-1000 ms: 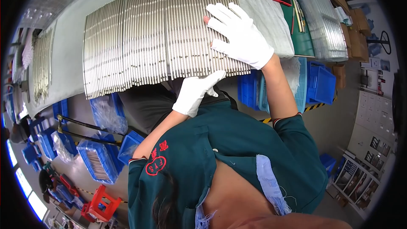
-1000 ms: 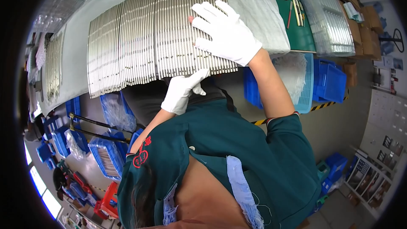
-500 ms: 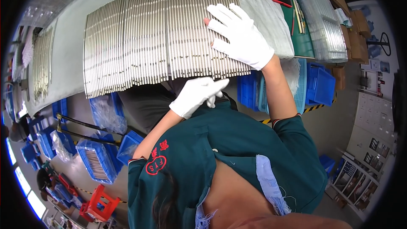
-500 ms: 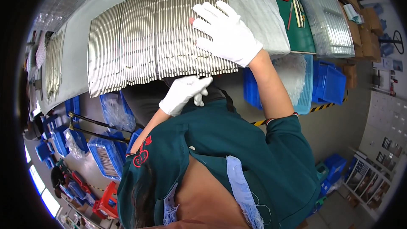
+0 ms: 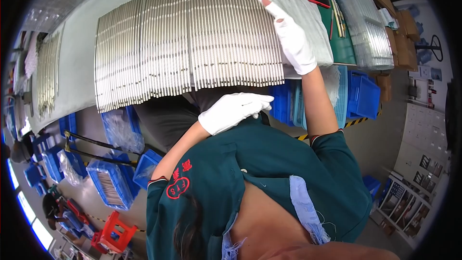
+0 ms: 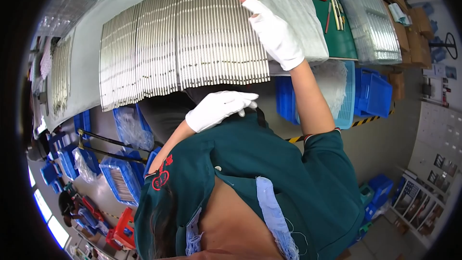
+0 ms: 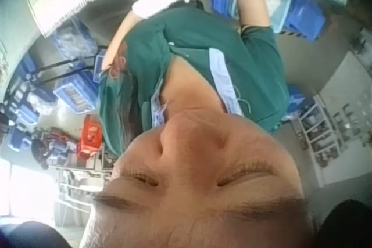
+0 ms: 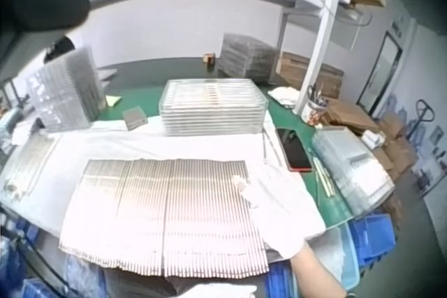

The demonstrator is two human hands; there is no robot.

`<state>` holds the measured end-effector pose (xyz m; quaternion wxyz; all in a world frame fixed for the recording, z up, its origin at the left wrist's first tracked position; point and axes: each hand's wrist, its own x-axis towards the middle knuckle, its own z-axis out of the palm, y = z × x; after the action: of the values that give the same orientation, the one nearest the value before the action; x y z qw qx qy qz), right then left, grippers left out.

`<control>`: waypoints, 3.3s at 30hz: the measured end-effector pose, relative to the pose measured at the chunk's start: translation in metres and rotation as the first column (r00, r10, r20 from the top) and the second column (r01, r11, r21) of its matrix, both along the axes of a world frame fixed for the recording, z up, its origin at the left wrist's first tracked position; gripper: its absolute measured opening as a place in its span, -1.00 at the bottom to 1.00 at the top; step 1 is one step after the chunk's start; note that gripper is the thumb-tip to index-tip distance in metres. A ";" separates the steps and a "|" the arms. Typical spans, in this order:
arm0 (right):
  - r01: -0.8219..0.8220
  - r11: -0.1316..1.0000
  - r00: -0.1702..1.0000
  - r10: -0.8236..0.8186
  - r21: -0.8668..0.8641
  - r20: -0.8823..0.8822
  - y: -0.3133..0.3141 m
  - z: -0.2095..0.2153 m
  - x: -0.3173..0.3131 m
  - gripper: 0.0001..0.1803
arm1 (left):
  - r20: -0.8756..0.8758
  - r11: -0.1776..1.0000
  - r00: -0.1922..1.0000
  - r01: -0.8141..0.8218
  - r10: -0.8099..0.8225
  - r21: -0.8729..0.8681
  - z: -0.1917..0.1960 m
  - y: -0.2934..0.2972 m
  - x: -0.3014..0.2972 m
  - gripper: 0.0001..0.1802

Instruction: Arranging and aligning thin metal strips on a workbench for inspection or assembly.

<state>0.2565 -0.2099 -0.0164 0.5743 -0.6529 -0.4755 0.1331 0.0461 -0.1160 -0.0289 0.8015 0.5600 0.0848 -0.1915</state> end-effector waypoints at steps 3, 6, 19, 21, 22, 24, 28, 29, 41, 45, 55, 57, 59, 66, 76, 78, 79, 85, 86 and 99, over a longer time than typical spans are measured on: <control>0.015 0.991 0.992 0.002 0.131 -0.126 -0.001 -0.002 0.006 -0.42 | 0.059 0.999 0.998 0.028 -0.030 0.038 -0.002 -0.005 0.009 -0.56; 0.036 0.963 0.941 0.058 0.267 -0.335 -0.002 -0.005 0.008 -0.42 | 0.087 0.997 0.996 -0.013 0.006 0.080 -0.012 -0.006 0.012 -0.55; 0.021 0.914 0.816 0.218 0.405 -0.535 -0.005 -0.004 0.014 -0.35 | 0.242 0.998 0.969 0.030 -0.045 0.064 -0.017 -0.024 0.031 -0.52; 0.059 0.918 0.842 0.165 0.391 -0.514 -0.003 -0.004 0.012 -0.37 | 0.092 0.972 0.985 0.124 -0.144 0.201 -0.006 -0.022 0.030 -0.51; 0.055 0.918 0.841 0.170 0.393 -0.514 -0.002 -0.004 0.010 -0.37 | 0.056 0.974 0.986 0.143 -0.155 0.178 -0.007 -0.021 0.027 -0.54; 0.064 0.980 0.974 -0.021 0.188 -0.225 -0.001 -0.001 0.005 -0.45 | 0.024 0.987 0.990 0.140 -0.142 0.079 -0.001 -0.010 0.016 -0.58; 0.021 0.991 0.785 0.065 -0.131 0.616 0.012 0.018 -0.003 -0.45 | -0.202 0.976 0.955 -0.208 0.217 0.062 0.008 0.000 0.000 -0.62; 0.000 0.983 0.723 0.128 -0.185 0.679 0.017 0.023 -0.009 -0.45 | -0.229 0.949 0.924 -0.314 0.307 0.006 0.009 0.002 -0.001 -0.62; 0.058 0.953 0.475 0.235 -0.296 0.848 0.035 0.010 -0.018 -0.47 | -0.312 0.755 0.740 -0.648 0.595 -0.099 0.001 -0.003 0.002 -0.74; 0.067 0.954 0.465 0.230 -0.293 0.855 0.036 0.009 -0.020 -0.47 | -0.327 0.761 0.751 -0.636 0.573 -0.128 -0.001 -0.001 0.001 -0.75; 0.066 0.950 0.493 0.234 -0.304 0.838 0.036 0.012 -0.019 -0.48 | -0.245 0.802 0.783 -0.596 0.572 -0.035 -0.014 0.002 -0.008 -0.70; 0.067 0.950 0.493 0.235 -0.305 0.838 0.036 0.011 -0.019 -0.48 | -0.057 0.809 0.807 -0.588 0.587 0.008 -0.016 -0.001 -0.011 -0.72; 0.068 0.949 0.493 0.235 -0.307 0.837 0.035 0.011 -0.019 -0.49 | -0.109 0.802 0.798 -0.597 0.592 -0.009 -0.014 0.000 -0.009 -0.73; 0.066 0.933 0.515 0.271 -0.353 0.813 0.034 0.014 -0.021 -0.45 | -0.236 0.767 0.743 -0.642 0.626 0.014 -0.008 0.002 -0.005 -0.75; 0.061 0.951 0.482 0.239 -0.304 0.843 0.035 0.012 -0.020 -0.47 | -0.355 0.759 0.751 -0.633 0.557 -0.150 -0.001 0.003 -0.004 -0.72; 0.071 0.930 0.503 0.279 -0.361 0.818 0.034 0.014 -0.021 -0.44 | -0.315 0.815 0.773 -0.580 0.550 0.001 -0.002 0.005 -0.004 -0.72; 0.081 0.905 0.524 0.318 -0.418 0.790 0.034 0.015 -0.021 -0.41 | -0.315 0.814 0.772 -0.581 0.551 0.001 -0.003 0.006 -0.005 -0.72; 0.075 0.906 0.518 0.320 -0.415 0.793 0.033 0.020 -0.023 -0.42 | -0.204 0.758 0.751 -0.650 0.628 -0.059 -0.011 0.006 -0.010 -0.65; 0.073 0.907 0.517 0.322 -0.416 0.793 0.033 0.019 -0.022 -0.42 | -0.219 0.765 0.758 -0.640 0.614 -0.070 -0.010 0.006 -0.010 -0.65; 0.062 0.905 0.447 0.352 -0.421 0.822 0.033 0.019 -0.021 -0.42 | -0.269 0.729 0.719 -0.680 0.641 -0.082 -0.007 0.008 -0.010 -0.64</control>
<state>0.2356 -0.1773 0.0030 0.0866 -0.6818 -0.7216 -0.0832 0.0360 -0.1078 -0.0357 0.8478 0.3952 0.3513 0.0399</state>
